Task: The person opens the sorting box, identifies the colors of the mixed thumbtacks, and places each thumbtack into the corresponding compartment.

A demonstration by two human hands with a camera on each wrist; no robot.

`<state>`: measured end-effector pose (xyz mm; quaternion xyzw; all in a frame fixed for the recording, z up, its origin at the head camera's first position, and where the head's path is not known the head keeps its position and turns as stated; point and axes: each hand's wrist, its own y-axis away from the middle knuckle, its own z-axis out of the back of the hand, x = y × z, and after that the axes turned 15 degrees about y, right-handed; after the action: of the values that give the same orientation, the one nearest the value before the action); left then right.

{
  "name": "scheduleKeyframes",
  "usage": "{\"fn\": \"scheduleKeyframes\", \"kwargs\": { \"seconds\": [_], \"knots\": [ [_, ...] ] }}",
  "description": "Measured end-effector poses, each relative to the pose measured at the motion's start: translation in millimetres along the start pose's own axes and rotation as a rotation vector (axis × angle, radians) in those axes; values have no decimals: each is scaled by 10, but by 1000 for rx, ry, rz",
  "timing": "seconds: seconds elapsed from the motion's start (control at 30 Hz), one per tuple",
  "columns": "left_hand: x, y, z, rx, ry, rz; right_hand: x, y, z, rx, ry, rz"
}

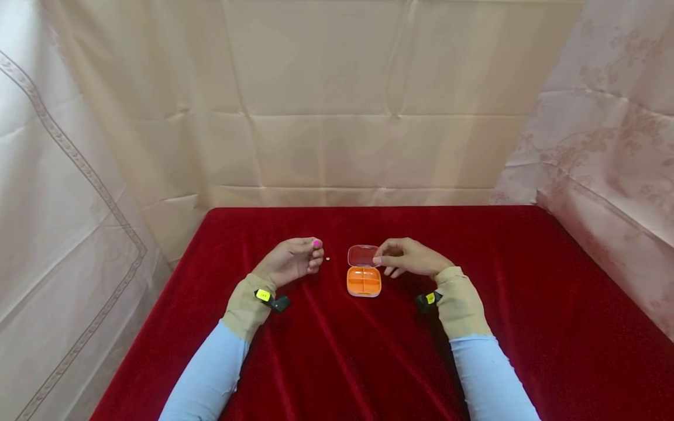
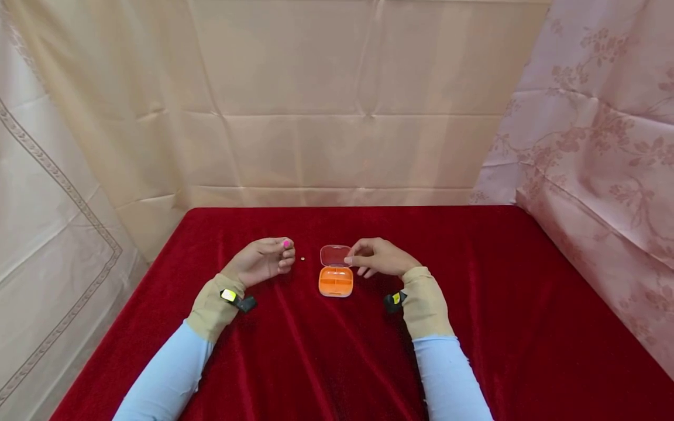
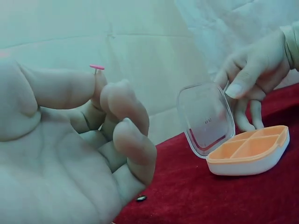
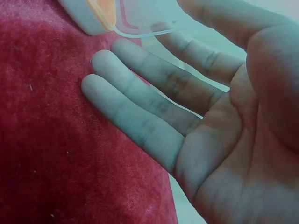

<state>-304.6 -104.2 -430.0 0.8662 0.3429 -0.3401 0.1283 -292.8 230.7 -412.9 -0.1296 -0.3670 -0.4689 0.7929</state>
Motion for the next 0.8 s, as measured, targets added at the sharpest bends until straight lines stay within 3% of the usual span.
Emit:
{"fn": "scheduleKeyframes", "kwargs": {
  "seconds": [0.17, 0.53, 0.67, 0.8],
  "knots": [
    [-1, 7, 22, -4, 63, -9, 4, 8, 13, 8, -6, 5],
    [1, 4, 75, -24, 48, -3, -24, 3, -1, 0, -32, -7],
    [4, -9, 78, -71, 7, -4, -34, 7, -8, 1, -33, 1],
    [18, -24, 69, -155, -118, 1, -52, 5, -15, 6, -39, 9]
  ]
}}
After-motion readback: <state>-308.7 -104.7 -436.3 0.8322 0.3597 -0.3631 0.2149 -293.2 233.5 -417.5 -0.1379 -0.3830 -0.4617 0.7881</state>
